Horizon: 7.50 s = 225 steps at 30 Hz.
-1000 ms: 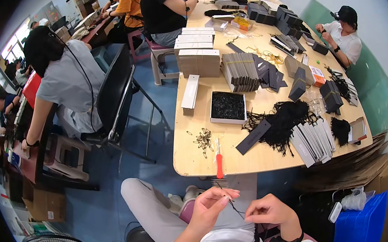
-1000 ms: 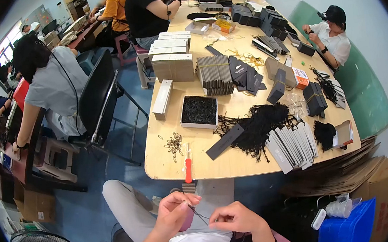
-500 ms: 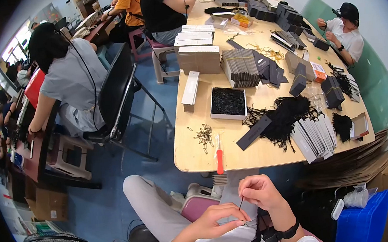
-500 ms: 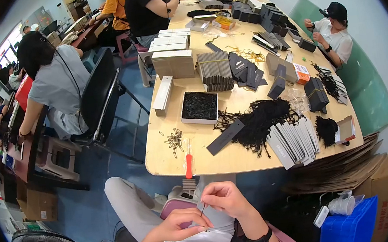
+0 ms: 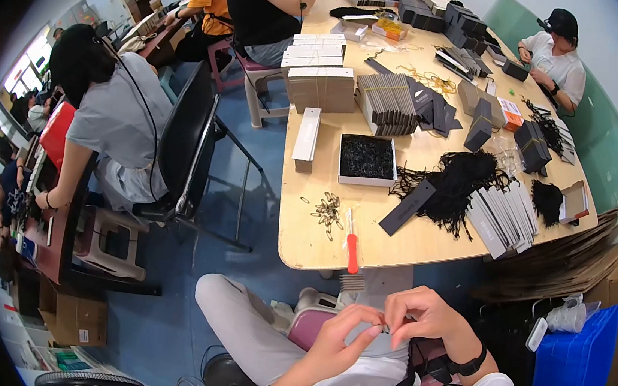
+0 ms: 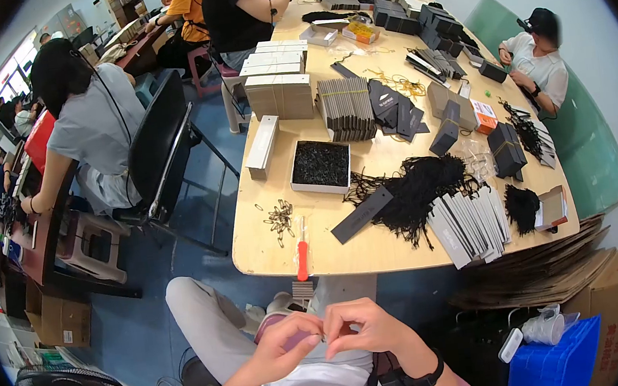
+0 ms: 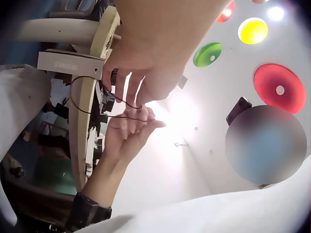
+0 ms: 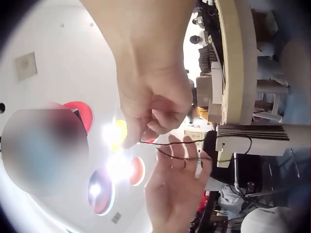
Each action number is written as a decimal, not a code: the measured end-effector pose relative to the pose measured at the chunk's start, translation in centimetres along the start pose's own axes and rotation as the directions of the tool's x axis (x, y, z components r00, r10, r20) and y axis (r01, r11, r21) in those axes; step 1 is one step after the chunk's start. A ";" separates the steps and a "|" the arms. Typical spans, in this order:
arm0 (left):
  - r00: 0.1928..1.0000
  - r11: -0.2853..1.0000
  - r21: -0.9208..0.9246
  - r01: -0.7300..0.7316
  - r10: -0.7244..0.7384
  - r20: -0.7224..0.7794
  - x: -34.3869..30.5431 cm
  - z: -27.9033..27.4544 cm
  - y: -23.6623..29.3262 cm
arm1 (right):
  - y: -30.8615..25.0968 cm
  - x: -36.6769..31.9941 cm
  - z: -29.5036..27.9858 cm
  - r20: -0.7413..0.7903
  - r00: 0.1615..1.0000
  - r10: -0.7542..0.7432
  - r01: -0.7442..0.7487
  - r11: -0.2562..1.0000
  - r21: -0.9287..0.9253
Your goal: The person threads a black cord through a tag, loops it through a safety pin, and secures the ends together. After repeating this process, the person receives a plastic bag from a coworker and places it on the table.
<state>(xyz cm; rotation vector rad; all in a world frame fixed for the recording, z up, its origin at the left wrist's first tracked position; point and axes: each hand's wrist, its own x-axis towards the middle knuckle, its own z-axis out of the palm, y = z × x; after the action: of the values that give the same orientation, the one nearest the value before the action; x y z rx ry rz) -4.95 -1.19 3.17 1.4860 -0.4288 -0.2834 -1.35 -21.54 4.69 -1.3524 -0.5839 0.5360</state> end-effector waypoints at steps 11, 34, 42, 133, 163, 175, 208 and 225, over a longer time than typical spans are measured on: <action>1.000 0.999 0.046 0.007 -0.008 0.010 -0.1 1.6 0.3 | 2.1 -0.7 0.9 -0.099 0.989 -0.111 0.125 0.982 0.143; 0.965 0.803 -0.535 0.262 -0.211 0.155 -1.3 2.8 -0.7 | 0.4 -1.8 -0.3 -0.026 0.999 0.031 -0.032 0.999 -0.035; 0.942 0.868 -0.382 0.317 -0.335 0.021 -1.6 2.1 -1.1 | 1.6 -1.5 0.2 -0.106 0.988 -0.113 0.083 0.964 -0.252; 0.841 0.858 -0.413 0.305 -0.446 -0.305 -0.6 1.0 -0.8 | 2.2 1.2 3.2 -0.323 0.941 -0.100 -0.108 0.817 -0.567; 0.790 0.854 -0.463 0.237 -0.447 -0.420 -0.5 1.5 -2.3 | 3.0 1.0 2.6 -0.051 0.879 -0.474 0.129 0.338 -0.932; 0.798 0.776 -0.551 0.307 -0.526 -0.296 -1.0 0.7 -3.0 | 3.0 0.9 3.2 -0.337 0.934 -0.117 -0.063 0.875 -0.480; 0.923 0.961 0.243 0.134 -0.032 -0.383 -0.9 -1.6 -3.9 | 1.8 -2.1 -1.9 -0.481 0.874 -0.071 -0.194 0.856 -0.479; 0.852 0.639 0.765 -0.081 0.443 -0.279 0.8 -1.0 -5.6 | 13.7 -5.9 0.5 -0.497 0.790 0.360 -0.509 0.837 -0.202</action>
<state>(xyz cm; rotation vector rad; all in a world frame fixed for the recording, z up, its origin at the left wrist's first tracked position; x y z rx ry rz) -3.31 -1.06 -2.35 2.1781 -0.4000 0.5588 -6.39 -23.15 -9.26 -1.8835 0.0402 0.4922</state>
